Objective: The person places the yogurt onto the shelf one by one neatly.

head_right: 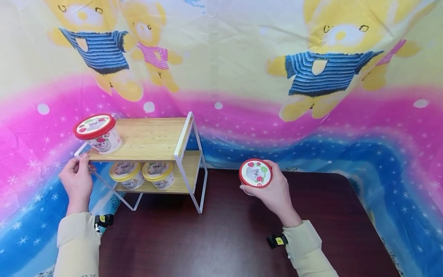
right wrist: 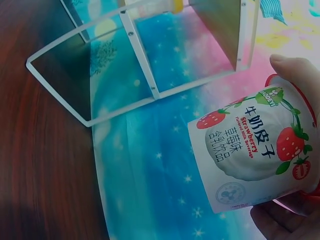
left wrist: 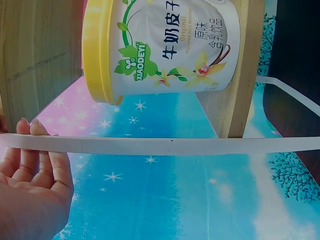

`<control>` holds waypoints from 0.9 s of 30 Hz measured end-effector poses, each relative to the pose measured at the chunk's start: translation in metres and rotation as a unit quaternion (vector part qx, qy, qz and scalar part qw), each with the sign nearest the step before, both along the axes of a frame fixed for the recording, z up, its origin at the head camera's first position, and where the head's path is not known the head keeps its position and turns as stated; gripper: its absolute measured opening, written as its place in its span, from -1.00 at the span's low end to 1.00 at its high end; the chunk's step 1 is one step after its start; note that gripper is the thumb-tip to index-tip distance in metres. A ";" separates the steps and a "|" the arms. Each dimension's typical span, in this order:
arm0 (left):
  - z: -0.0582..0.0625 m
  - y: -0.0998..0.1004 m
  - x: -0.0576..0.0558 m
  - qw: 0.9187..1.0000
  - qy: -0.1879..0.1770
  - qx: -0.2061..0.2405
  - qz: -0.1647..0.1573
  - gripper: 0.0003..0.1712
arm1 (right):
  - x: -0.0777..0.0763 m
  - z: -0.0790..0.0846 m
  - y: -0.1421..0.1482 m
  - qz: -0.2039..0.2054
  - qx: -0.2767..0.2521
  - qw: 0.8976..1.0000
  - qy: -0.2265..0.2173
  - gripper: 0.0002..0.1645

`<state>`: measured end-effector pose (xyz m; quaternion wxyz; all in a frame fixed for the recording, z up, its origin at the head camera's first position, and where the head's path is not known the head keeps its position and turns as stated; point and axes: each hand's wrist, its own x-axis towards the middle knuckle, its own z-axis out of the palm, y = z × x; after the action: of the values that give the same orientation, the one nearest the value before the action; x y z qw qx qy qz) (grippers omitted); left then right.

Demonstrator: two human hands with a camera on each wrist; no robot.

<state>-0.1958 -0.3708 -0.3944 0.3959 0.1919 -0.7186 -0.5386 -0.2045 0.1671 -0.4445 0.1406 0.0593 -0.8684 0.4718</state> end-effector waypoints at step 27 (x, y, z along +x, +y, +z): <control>-0.001 0.000 0.000 1.000 0.004 0.003 -0.001 -0.68 | 0.006 0.005 -0.056 0.072 -0.048 0.996 -0.009 0.23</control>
<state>-0.1959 -0.3711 -0.3950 0.3978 0.1904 -0.7158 -0.5414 -0.1981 0.1109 -0.4390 0.1014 0.1106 -0.8393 0.5226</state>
